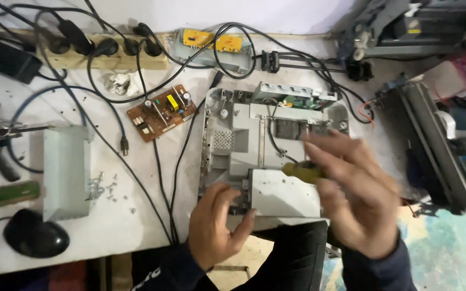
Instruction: Disassembling an electronic device by removing screws and extracting internal components like circuit boards and metal shields.
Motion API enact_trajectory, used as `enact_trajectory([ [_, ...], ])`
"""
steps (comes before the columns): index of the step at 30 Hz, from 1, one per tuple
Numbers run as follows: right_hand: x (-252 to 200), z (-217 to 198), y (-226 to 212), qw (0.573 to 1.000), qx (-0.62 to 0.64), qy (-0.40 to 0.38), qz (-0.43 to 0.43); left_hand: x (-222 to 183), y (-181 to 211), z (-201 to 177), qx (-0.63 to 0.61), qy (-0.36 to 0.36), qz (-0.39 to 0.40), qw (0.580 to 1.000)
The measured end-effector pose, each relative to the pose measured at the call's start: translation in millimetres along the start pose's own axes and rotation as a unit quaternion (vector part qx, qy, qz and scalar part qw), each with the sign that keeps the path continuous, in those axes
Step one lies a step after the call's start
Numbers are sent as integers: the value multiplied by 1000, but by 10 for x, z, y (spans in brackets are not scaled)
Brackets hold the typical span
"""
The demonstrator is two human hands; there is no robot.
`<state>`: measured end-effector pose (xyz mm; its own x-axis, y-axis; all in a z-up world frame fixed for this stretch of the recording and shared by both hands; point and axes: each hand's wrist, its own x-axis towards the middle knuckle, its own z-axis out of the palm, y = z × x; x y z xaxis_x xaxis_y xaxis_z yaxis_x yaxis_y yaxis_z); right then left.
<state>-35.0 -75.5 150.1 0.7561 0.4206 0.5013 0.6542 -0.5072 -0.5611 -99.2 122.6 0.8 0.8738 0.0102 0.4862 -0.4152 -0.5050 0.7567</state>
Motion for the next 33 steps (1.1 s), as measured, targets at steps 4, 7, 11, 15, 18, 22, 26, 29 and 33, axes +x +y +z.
enact_trajectory([
  [4,-22,-13,-49,992,-120,24,-33,-17,38,-14,-10,-10,25,1000],
  [7,29,-80,-130,996,-81,23,-41,53,243,-120,-22,-4,55,998],
  [11,102,-162,-204,996,-36,-30,-78,271,506,-189,42,27,143,989],
  [15,53,-18,-137,994,-80,65,-33,659,529,-19,-57,4,205,977],
  [18,50,11,29,988,-114,103,-9,808,431,122,-158,-161,107,968],
  [22,-1,-72,-13,994,7,98,-42,762,445,100,-184,-209,15,960],
  [26,-27,-92,-157,996,14,77,-37,752,253,288,-155,-166,5,974],
  [29,-34,-4,-49,994,-59,96,6,686,146,379,-173,-129,16,976],
  [33,24,37,195,989,-59,134,-9,662,-21,627,-189,-80,-5,979],
])
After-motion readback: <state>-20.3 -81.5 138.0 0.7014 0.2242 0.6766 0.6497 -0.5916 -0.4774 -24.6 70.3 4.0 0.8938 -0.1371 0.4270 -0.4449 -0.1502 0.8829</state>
